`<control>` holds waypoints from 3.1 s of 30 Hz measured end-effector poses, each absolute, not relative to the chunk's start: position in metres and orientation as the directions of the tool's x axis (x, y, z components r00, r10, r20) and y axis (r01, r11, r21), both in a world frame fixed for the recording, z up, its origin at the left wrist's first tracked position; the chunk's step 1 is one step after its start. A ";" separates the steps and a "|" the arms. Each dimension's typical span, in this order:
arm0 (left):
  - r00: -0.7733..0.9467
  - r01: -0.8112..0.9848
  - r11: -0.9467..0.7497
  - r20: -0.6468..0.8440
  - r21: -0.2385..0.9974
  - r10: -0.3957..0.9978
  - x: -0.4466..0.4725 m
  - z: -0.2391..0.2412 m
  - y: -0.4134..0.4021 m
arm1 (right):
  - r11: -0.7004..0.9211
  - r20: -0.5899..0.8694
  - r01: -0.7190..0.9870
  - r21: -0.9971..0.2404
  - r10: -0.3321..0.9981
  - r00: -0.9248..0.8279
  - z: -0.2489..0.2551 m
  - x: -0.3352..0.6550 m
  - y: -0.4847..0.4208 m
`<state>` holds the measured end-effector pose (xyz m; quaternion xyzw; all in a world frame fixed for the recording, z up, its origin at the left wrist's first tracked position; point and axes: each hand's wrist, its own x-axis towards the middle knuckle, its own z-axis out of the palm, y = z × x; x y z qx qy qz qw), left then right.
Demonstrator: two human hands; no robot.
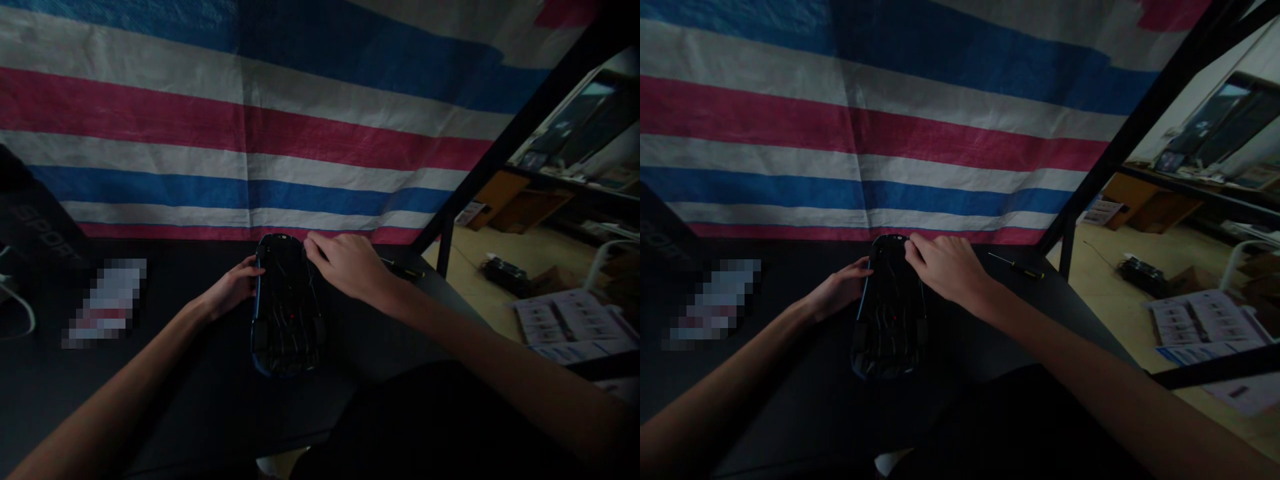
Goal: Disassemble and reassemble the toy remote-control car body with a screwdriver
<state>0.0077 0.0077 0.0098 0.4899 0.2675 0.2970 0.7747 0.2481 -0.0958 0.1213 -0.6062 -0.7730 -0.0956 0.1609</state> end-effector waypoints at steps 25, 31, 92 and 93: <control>0.683 -0.167 0.342 -0.142 0.925 0.717 0.010 0.013 0.006 | 0.441 0.388 0.884 -0.155 0.850 -0.356 0.115 0.271 -0.106; 0.660 -0.144 0.366 -0.186 0.919 0.727 0.010 0.015 0.005 | 0.367 0.344 0.924 -0.110 0.886 -0.311 0.119 0.273 -0.108; 0.659 -0.170 0.335 -0.146 0.927 0.738 0.014 0.019 0.001 | 0.333 0.280 0.943 -0.017 0.907 -0.315 0.127 0.261 -0.110; 0.658 -0.168 0.337 -0.149 0.926 0.738 0.014 0.019 0.001 | 0.317 0.285 0.948 -0.018 0.911 -0.299 0.127 0.261 -0.110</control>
